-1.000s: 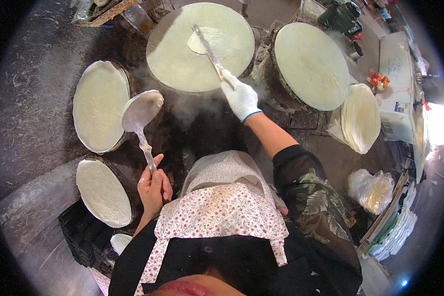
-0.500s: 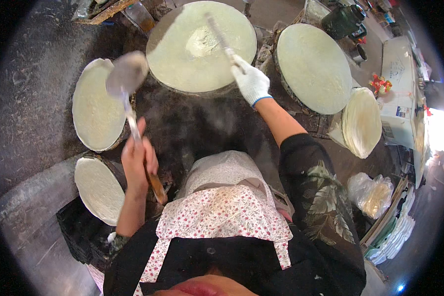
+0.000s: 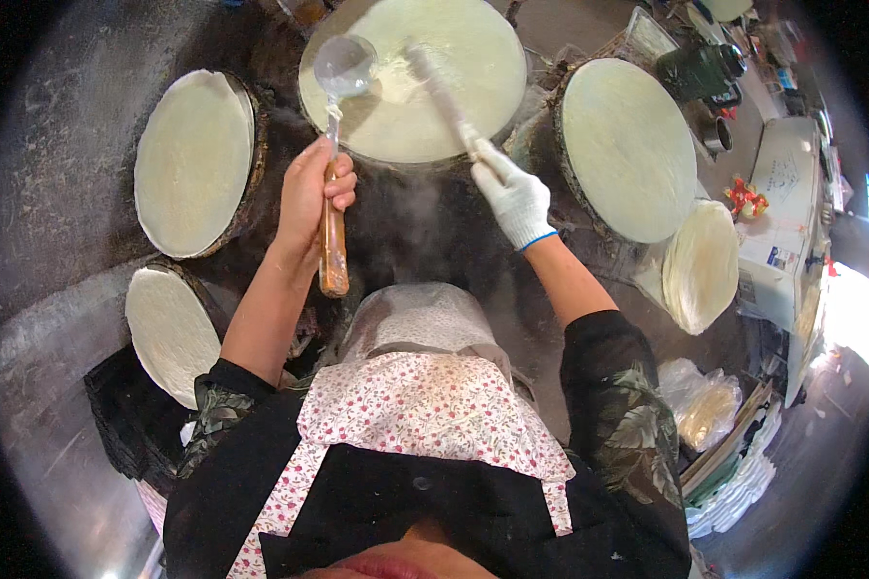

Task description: The person ladles batter onto several hot griddles and spreads it into thin circular crepes using a wooden spreader. They flip and remove cooked crepes, stacking them nearby while continuing to cook new ones.

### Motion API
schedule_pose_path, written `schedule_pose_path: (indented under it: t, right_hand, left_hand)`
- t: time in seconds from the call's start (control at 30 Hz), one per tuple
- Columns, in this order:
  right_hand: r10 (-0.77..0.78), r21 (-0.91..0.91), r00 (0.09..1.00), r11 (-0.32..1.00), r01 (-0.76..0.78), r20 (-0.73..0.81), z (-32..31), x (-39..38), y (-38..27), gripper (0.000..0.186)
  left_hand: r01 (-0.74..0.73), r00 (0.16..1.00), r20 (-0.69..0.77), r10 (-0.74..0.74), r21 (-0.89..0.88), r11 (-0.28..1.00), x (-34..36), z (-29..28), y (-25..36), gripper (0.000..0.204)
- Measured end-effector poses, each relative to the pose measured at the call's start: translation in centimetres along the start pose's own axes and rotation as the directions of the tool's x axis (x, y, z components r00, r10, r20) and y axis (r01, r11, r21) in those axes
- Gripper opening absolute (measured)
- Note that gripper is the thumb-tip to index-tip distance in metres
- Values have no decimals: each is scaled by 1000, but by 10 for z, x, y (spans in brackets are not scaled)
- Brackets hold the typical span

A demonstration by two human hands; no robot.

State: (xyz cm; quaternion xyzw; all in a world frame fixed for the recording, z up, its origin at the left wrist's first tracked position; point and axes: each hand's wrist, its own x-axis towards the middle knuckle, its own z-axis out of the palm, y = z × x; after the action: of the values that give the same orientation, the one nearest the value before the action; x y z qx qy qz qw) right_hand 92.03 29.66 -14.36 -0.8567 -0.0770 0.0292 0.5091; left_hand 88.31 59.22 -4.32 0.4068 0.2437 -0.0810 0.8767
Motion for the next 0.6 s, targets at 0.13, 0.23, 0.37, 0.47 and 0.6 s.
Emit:
schedule_pose_path:
  t: [0.13,0.23,0.37,0.47,0.6]
  right_hand:
    - [200,-152,964,973,-174,177,14,5,-9,43]
    - [240,42,935,965,-260,261,22,4,-24,43]
    - [476,150,803,819,-553,359,7,-3,-73,41]
    - [356,387,891,808,-445,280,-26,-13,-126,40]
    - [199,437,978,876,-204,57,-65,0,-161,42]
  left_hand:
    - [72,984,-150,-94,-147,987,-6,12,-16,11]
    - [157,957,-178,-230,-353,922,-7,23,-21,8]
    - [326,933,130,-336,-705,630,-24,17,4,8]
    - [389,909,404,-99,-741,548,-67,8,21,22]
    - [269,959,243,-146,-615,741,-69,14,21,25]
